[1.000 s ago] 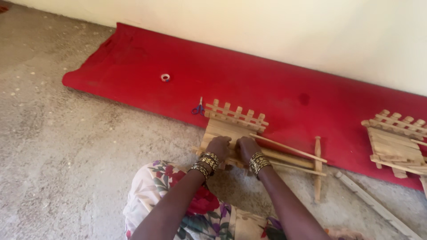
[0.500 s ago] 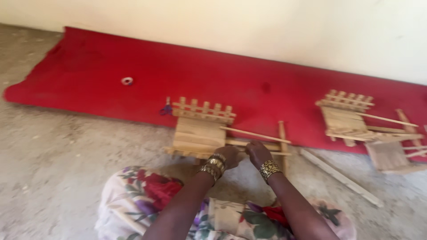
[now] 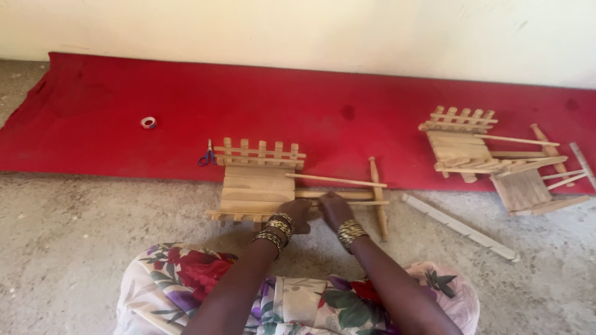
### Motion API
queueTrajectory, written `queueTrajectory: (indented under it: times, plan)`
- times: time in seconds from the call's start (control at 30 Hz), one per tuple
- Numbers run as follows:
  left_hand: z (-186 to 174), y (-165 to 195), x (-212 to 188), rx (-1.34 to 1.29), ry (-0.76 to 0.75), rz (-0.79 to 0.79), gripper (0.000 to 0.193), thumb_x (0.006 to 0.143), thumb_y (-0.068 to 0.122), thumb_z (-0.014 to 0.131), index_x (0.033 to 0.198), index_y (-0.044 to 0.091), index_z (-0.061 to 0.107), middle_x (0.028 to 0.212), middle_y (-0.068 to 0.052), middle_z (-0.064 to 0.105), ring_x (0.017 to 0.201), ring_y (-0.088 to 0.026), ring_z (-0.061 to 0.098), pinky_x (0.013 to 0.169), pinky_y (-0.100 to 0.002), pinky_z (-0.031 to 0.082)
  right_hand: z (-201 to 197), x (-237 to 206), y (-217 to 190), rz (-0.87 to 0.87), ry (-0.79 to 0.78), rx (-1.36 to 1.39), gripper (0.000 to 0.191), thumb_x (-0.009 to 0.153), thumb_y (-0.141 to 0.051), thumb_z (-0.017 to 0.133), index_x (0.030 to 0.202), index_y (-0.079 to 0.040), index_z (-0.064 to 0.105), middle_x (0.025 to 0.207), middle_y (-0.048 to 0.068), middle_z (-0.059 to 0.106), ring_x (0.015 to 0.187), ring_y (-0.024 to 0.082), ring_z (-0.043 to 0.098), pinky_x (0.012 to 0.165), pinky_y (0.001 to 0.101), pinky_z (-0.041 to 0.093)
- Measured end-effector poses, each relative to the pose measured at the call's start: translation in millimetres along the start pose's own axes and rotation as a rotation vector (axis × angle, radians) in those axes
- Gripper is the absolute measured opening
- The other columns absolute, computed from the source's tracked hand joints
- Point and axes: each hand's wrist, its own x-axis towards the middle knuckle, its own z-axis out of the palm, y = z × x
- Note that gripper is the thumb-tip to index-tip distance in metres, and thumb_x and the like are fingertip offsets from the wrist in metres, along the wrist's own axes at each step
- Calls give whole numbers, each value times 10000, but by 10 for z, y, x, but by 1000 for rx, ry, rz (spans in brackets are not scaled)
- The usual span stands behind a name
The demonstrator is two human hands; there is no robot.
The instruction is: The person sits on the floor and assembles a small wooden toy structure, fitting wooden dowels and crossbars into a slatted base and then mounting a spindle-shaped wooden piece onto the upright supports, pressing and adjusting the parts to fit them together by hand.
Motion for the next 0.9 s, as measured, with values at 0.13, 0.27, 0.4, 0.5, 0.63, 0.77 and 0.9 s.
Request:
queueTrajectory:
  times: [0.13,0.27,0.4,0.5,0.63,0.77,0.9]
  plan:
    - [40,-66,-10,-31,34,9,608,699,153,721,1296,137,605,1274,-116,681,1175,-309,662,997,-429,560,-47,14,-196,-56,-32,-64,78,932,-124,598,918,-74,656,1035,134,690,988,294,675,777,450,585]
    - [66,-94,1,-13,75,37,607,714,184,721,1303,109,594,1291,-133,664,1173,-321,654,993,-438,554,-174,58,235,38,-198,-178,346,675,-385,778,836,-93,685,1040,129,700,1011,289,674,807,453,579]
    - [72,-88,15,18,-11,-45,622,742,178,671,1357,137,585,1252,-164,689,1159,-325,673,989,-435,566,-348,52,948,197,-334,-263,233,918,-266,577,897,-125,760,1030,130,730,970,302,715,875,513,549]
    - [76,-83,7,18,48,-24,687,739,174,676,1411,131,540,1271,-172,669,1164,-331,662,983,-440,559,-489,-45,1342,99,-247,-382,225,937,-211,543,949,-89,732,1005,175,733,933,342,730,814,496,584]
    - [65,-66,-12,26,44,-43,649,741,185,689,1377,122,573,1262,-161,675,1166,-319,665,984,-432,560,-511,-141,1518,96,-254,-380,255,991,-205,510,926,-68,715,953,186,735,899,351,735,810,499,589]
    - [45,-15,-28,60,1,-52,641,758,215,708,1374,102,565,1254,-157,675,1152,-316,674,977,-432,568,-263,-86,1121,-67,-161,-420,160,964,-116,541,941,-56,688,951,193,723,889,320,732,770,486,595]
    - [41,6,-55,45,60,-6,655,725,190,718,1358,110,573,1276,-139,666,1156,-305,668,975,-433,569,31,-8,467,-152,-137,-34,70,860,-120,710,846,-66,667,918,121,712,937,255,691,764,413,598]
